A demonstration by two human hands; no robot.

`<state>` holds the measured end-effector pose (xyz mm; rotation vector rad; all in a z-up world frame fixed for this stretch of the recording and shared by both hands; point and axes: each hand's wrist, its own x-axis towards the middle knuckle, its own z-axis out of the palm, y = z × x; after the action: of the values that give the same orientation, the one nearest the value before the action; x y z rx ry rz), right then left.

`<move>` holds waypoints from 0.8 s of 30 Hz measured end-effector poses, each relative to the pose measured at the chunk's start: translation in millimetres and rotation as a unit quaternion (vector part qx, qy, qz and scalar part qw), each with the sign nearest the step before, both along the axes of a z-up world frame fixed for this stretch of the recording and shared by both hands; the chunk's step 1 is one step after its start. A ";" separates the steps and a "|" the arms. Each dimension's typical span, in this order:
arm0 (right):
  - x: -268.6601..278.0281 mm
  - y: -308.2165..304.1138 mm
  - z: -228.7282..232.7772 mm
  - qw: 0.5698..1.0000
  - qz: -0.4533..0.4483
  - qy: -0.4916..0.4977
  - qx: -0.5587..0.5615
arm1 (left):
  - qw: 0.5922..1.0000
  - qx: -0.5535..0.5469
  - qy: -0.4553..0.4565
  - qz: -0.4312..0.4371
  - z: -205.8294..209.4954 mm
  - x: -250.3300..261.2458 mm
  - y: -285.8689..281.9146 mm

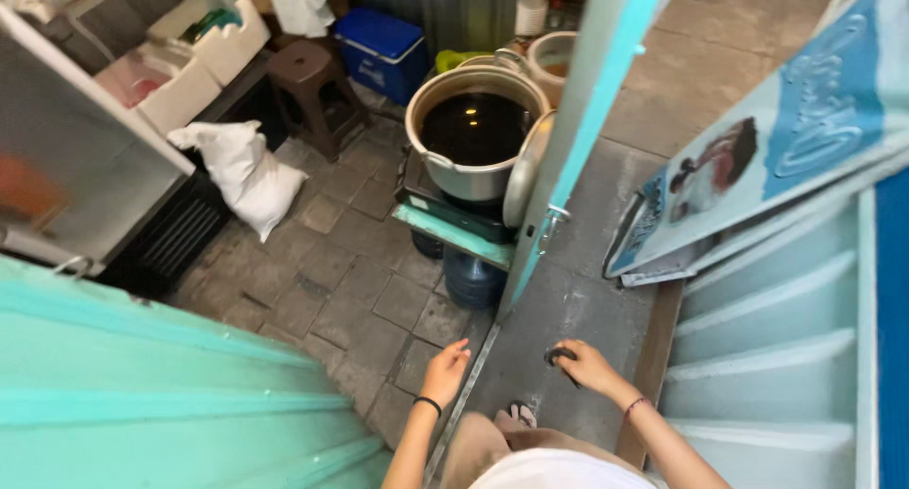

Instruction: The person wipes a grimy counter with a dark cloth, then rinses the cloth under a tap into a plastic basin before returning to scrub the same counter surface and a small card with a QR code.

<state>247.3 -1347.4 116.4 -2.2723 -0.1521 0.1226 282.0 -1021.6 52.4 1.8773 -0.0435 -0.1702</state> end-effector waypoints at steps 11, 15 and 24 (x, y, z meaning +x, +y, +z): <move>146.6 186.3 66.8 0.967 0.148 0.104 0.182 | 0.869 -0.420 0.235 0.115 75.4 67.6 32.4; 225.6 246.9 33.9 0.982 0.116 -0.106 0.105 | 0.864 -0.472 0.143 0.103 46.3 155.7 77.6; 439.9 385.9 49.5 0.833 -0.200 0.348 0.382 | 0.909 -0.323 0.244 -0.097 70.7 376.5 298.6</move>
<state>687.1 -961.5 165.8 -1.3020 0.5677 0.5492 658.6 -723.0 123.0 1.1252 0.0535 -0.6762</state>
